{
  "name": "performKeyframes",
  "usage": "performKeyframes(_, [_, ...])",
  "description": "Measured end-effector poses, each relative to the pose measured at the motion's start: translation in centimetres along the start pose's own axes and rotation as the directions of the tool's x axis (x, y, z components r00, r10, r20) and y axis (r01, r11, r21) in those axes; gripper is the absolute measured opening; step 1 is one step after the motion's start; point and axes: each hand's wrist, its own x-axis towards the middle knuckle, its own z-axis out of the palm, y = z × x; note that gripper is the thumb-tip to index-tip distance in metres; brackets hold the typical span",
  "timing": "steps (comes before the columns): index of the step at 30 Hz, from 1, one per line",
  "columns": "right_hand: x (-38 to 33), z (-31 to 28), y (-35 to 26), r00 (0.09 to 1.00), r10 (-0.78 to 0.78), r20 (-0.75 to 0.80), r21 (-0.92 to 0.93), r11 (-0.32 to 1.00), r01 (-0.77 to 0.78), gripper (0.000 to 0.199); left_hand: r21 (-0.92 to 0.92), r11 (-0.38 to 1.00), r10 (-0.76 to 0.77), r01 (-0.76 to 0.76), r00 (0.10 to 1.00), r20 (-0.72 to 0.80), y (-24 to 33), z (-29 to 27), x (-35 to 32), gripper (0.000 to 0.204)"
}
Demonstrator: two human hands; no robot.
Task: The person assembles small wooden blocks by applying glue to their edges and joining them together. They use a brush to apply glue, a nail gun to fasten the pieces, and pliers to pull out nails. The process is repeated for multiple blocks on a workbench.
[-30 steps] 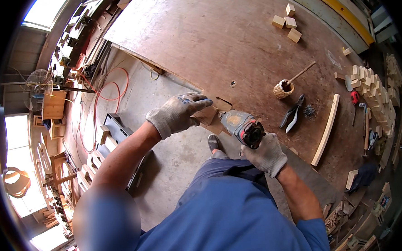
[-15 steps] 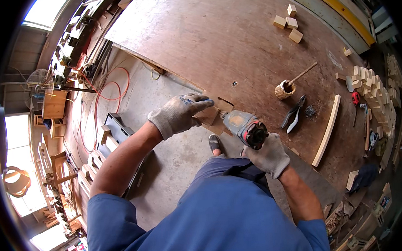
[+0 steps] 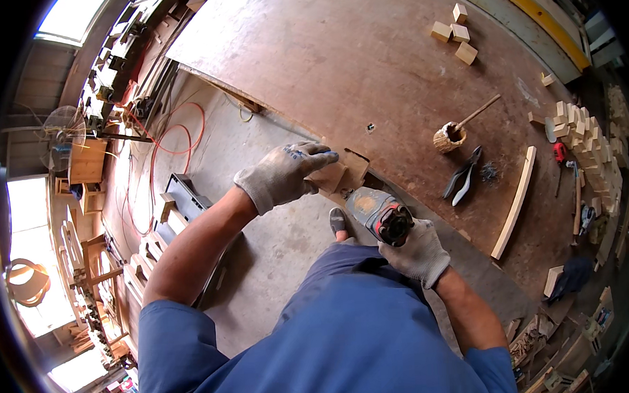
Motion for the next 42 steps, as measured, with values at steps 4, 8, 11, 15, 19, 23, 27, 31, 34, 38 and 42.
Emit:
performKeyframes(4, [-0.2, 0.0, 0.1, 1.000, 0.013, 0.024, -0.041, 0.999, -0.012, 0.024, 0.017, 1.000, -0.001, 0.001, 1.000, 0.004, 0.0, 0.1, 0.1, 0.072])
performKeyframes(8, [-0.1, -0.1, -0.5, 1.000, 0.005, -0.004, -0.010, 1.000, -0.005, 0.026, 0.026, 1.000, -0.016, 0.015, 1.000, 0.019, 0.1, 0.1, 0.1, 0.071])
performKeyframes(11, [0.0, -0.3, -0.8, 0.998, -0.039, -0.041, -0.022, 0.999, 0.038, 0.025, 0.017, 1.000, -0.024, 0.024, 1.000, 0.019, 0.3, 0.0, 0.0, 0.072])
performKeyframes(15, [-0.1, -0.2, -0.3, 1.000, -0.018, 0.000, -0.032, 0.999, 0.018, 0.025, 0.016, 1.000, -0.022, 0.021, 1.000, 0.017, 0.3, 0.0, 0.2, 0.072])
performKeyframes(19, [0.1, -0.4, -0.9, 1.000, -0.018, 0.018, -0.038, 0.999, 0.018, 0.024, 0.016, 1.000, -0.026, 0.026, 1.000, 0.011, 0.1, 0.3, 0.2, 0.072])
performKeyframes(23, [-0.3, -0.7, -1.6, 1.000, -0.020, -0.006, -0.059, 0.998, 0.019, 0.023, 0.016, 1.000, -0.017, 0.017, 1.000, 0.002, 0.0, 0.2, -0.1, 0.072])
performKeyframes(27, [-2.7, -2.0, -1.6, 0.992, 0.075, -0.097, 0.122, 0.991, -0.063, 0.034, 0.032, 0.999, 0.001, -0.001, 1.000, -0.006, 0.0, 0.1, -0.1, 0.068])
performKeyframes(31, [-5.7, -5.5, -0.1, 0.921, 0.316, -0.229, 0.287, 0.926, -0.246, 0.040, -0.044, 0.998, 0.041, -0.043, 0.998, -0.050, -0.3, 0.1, -0.4, 0.064])
performKeyframes(34, [-7.3, -9.1, 3.4, 0.691, 0.637, -0.341, 0.362, 0.767, -0.529, 0.025, -0.080, 0.996, 0.031, -0.040, 0.994, -0.102, -0.2, 0.5, -0.5, 0.069])
performKeyframes(38, [-8.4, -13.2, 13.6, 0.568, 0.534, -0.626, -0.028, 0.713, -0.701, 0.031, -0.139, 0.990, -0.044, 0.009, 0.967, -0.251, 0.4, 2.1, -0.8, 0.083])
performKeyframes(42, [-6.2, -14.1, 17.9, 0.534, 0.499, -0.682, -0.306, 0.468, -0.829, 0.038, -0.230, 0.967, -0.209, 0.108, 0.850, -0.483, -0.1, 6.0, -2.9, 0.108])
